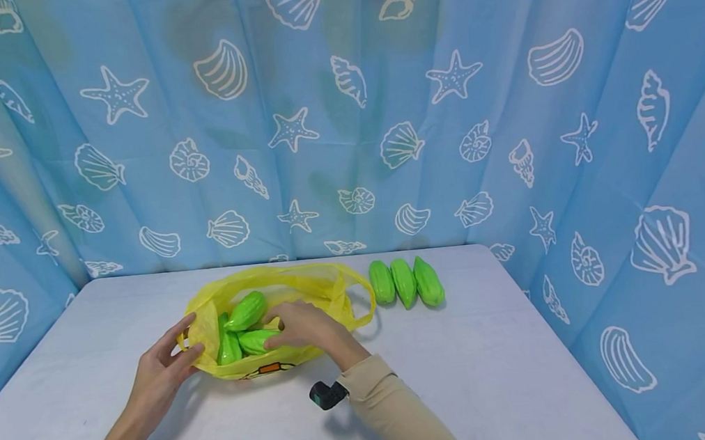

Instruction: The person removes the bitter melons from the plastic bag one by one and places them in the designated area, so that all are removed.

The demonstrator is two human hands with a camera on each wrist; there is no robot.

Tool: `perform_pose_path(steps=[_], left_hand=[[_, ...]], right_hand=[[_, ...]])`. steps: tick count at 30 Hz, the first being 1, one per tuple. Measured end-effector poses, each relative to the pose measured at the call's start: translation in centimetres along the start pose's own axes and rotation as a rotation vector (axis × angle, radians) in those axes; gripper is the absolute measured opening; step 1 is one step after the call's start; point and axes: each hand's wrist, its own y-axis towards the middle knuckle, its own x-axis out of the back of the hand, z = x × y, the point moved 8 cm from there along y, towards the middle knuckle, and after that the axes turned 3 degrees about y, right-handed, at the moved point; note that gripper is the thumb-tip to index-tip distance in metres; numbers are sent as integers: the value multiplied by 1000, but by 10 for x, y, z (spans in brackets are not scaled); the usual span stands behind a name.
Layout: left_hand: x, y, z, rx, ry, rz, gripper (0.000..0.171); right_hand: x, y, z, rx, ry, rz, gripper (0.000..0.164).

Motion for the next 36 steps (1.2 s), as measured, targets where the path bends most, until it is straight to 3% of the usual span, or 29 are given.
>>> perform_pose_path(steps=[16, 36], left_hand=[[-1, -1, -2, -6, -6, 2, 66], [0, 2, 3, 8, 7, -9, 66]], right_hand=[[-5, 6, -2, 29, -49, 35, 46], [-3, 4, 1, 63, -30, 11, 40]])
